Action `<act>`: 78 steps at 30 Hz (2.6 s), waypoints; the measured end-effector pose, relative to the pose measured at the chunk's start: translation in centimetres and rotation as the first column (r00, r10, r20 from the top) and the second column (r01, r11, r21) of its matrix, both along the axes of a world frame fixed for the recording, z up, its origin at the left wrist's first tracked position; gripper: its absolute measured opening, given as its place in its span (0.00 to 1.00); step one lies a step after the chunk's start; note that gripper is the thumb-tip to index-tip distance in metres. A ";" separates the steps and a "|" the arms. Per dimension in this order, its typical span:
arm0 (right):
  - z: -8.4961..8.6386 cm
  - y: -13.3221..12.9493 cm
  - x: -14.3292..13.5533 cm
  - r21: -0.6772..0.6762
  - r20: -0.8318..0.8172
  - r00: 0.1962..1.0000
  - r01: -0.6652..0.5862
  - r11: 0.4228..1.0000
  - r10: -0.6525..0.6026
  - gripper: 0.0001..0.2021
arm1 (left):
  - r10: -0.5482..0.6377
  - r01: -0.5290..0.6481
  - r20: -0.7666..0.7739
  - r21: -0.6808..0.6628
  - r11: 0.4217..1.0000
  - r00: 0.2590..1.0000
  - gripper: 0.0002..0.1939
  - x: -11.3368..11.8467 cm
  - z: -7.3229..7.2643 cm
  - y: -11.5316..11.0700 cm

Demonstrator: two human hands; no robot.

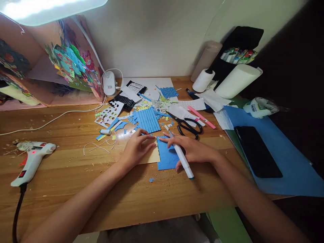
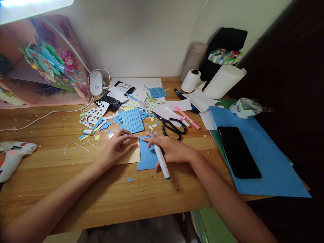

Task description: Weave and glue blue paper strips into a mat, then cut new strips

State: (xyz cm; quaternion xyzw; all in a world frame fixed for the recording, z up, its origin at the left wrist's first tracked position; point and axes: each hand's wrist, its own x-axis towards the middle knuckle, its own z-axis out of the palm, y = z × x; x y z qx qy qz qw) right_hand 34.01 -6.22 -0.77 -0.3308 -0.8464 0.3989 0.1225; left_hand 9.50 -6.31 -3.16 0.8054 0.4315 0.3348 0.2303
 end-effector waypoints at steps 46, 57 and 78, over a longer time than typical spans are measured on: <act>-1.4 0.4 -6.5 -0.161 -0.327 0.696 0.626 0.763 -0.640 0.14 | 0.034 -0.035 0.031 0.012 0.999 0.999 0.07 0.3 -0.5 -0.1; -1.9 0.5 -6.4 -0.166 -0.336 0.704 0.610 0.775 -0.626 0.13 | 0.030 -0.030 0.029 -0.017 0.999 0.999 0.07 0.3 -0.4 0.1; -2.1 0.5 -6.3 -0.192 -0.375 0.700 0.582 0.790 -0.608 0.13 | 0.037 -0.035 0.017 -0.069 0.997 0.999 0.07 0.4 0.1 0.0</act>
